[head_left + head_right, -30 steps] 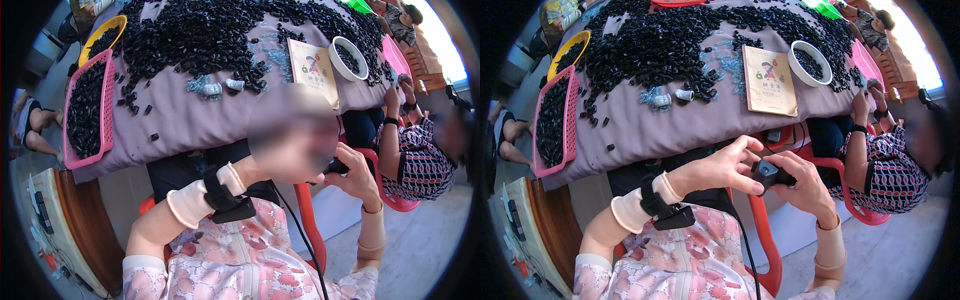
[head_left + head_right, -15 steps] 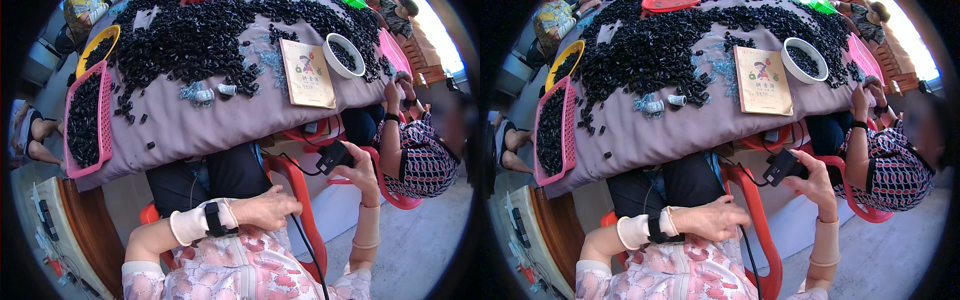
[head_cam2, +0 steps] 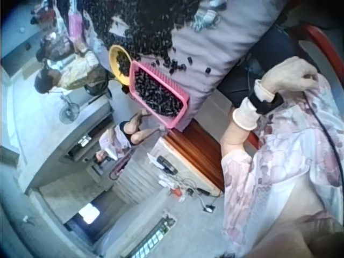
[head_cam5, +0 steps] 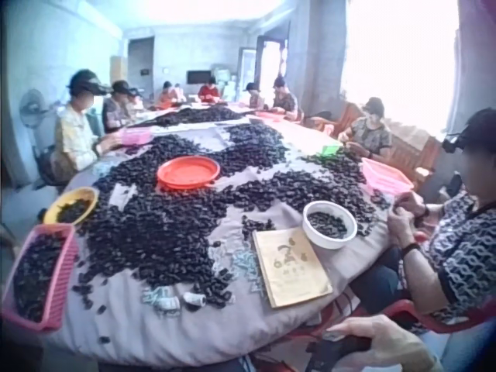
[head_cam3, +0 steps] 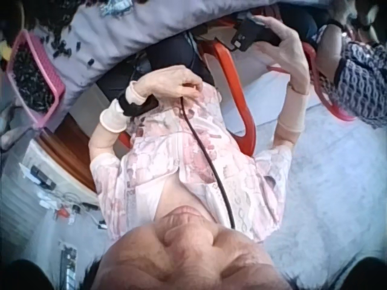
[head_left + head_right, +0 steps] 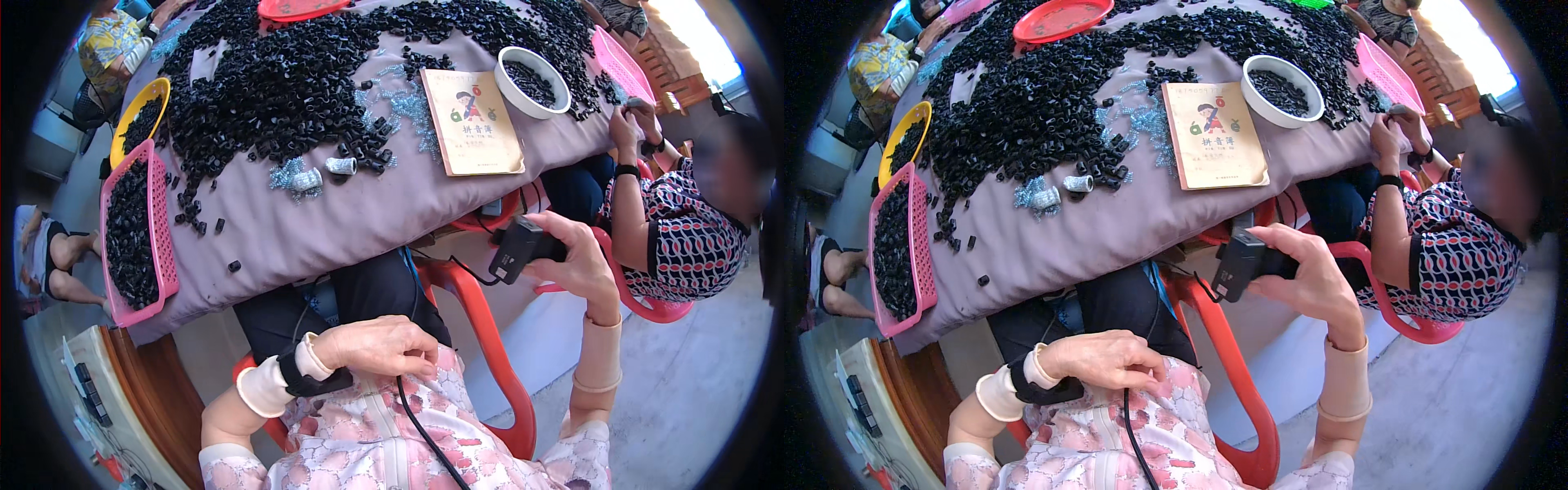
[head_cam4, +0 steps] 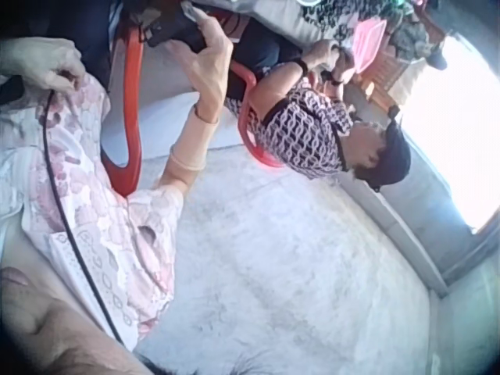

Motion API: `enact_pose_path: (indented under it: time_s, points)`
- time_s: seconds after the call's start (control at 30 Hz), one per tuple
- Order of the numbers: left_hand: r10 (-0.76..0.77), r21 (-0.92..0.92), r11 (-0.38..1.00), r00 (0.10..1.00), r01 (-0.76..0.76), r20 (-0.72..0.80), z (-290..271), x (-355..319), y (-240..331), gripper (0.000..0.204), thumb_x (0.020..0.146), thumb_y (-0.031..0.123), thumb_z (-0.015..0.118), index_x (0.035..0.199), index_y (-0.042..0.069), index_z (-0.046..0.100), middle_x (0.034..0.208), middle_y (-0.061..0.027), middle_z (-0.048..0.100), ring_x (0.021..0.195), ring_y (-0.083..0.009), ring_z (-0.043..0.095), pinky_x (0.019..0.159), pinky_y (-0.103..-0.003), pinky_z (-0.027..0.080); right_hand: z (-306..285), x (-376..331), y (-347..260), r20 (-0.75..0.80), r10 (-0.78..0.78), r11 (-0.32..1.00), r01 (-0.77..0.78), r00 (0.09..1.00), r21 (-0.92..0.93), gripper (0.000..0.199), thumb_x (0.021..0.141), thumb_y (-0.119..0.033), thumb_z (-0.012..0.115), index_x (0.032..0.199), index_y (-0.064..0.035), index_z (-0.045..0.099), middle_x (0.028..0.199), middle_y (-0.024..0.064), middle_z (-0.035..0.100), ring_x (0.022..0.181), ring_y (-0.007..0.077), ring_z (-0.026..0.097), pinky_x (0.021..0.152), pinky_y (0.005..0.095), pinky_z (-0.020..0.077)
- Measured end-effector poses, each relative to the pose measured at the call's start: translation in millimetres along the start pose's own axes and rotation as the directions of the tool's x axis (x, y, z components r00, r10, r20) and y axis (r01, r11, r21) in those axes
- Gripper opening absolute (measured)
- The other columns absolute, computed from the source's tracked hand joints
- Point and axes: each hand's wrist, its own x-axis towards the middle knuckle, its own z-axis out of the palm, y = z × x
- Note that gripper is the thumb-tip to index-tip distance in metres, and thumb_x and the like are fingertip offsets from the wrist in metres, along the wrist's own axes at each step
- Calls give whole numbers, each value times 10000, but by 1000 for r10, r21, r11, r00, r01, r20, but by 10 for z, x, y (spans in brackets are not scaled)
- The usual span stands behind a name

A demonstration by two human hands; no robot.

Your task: Manually assembling small black plastic shoe components from a large pile on a table.

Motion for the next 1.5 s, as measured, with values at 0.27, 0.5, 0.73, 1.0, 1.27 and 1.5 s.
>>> enact_pose_path:
  time_s: [0.27,0.5,0.73,1.0,1.27,1.5]
  points:
    - [-12,-445,859,859,-253,-511,-224,244,-38,254,917,176,559,1124,30,560,848,-24,601,814,-82,586,706,-233,503,-102,52,-212,0,-52,984,52,999,-171,519,561,7,706,1069,8,600,854,99,623,747,184,609,710,290,481]
    - [77,-435,837,858,-333,-508,-690,525,627,519,871,215,652,1301,41,422,891,-13,580,778,-61,553,622,-201,467,-202,26,-448,130,-174,929,207,976,-306,534,540,-29,716,1062,10,606,866,141,626,799,321,615,734,357,476]
    - [62,-439,874,945,-207,-321,-683,816,737,476,878,324,627,1218,16,499,866,12,582,748,-44,540,621,-201,455,-323,-39,-455,165,-160,917,208,973,-341,519,550,-36,721,1054,13,608,858,144,634,831,308,626,718,362,484]
    - [-14,-450,850,843,-273,-538,-718,929,629,389,882,330,558,1112,17,568,874,11,588,713,-35,522,594,-178,424,-31,-157,-436,-240,-393,841,242,888,-484,458,588,45,689,1033,-6,595,1082,139,565,836,292,611,752,342,496]
    - [50,-567,684,804,-460,-592,-806,918,798,331,889,284,553,1088,19,546,919,-25,611,788,-83,608,660,-239,524,779,-313,-140,90,-295,909,308,951,-280,135,698,16,630,819,-34,601,789,109,572,754,285,576,682,356,476]
    - [69,-601,662,835,-447,-545,-807,760,983,346,884,301,562,1076,14,544,914,-33,609,744,-83,611,624,-245,531,866,-169,36,229,-118,990,95,966,108,109,766,-49,644,855,-3,601,804,118,590,766,289,594,677,369,474]
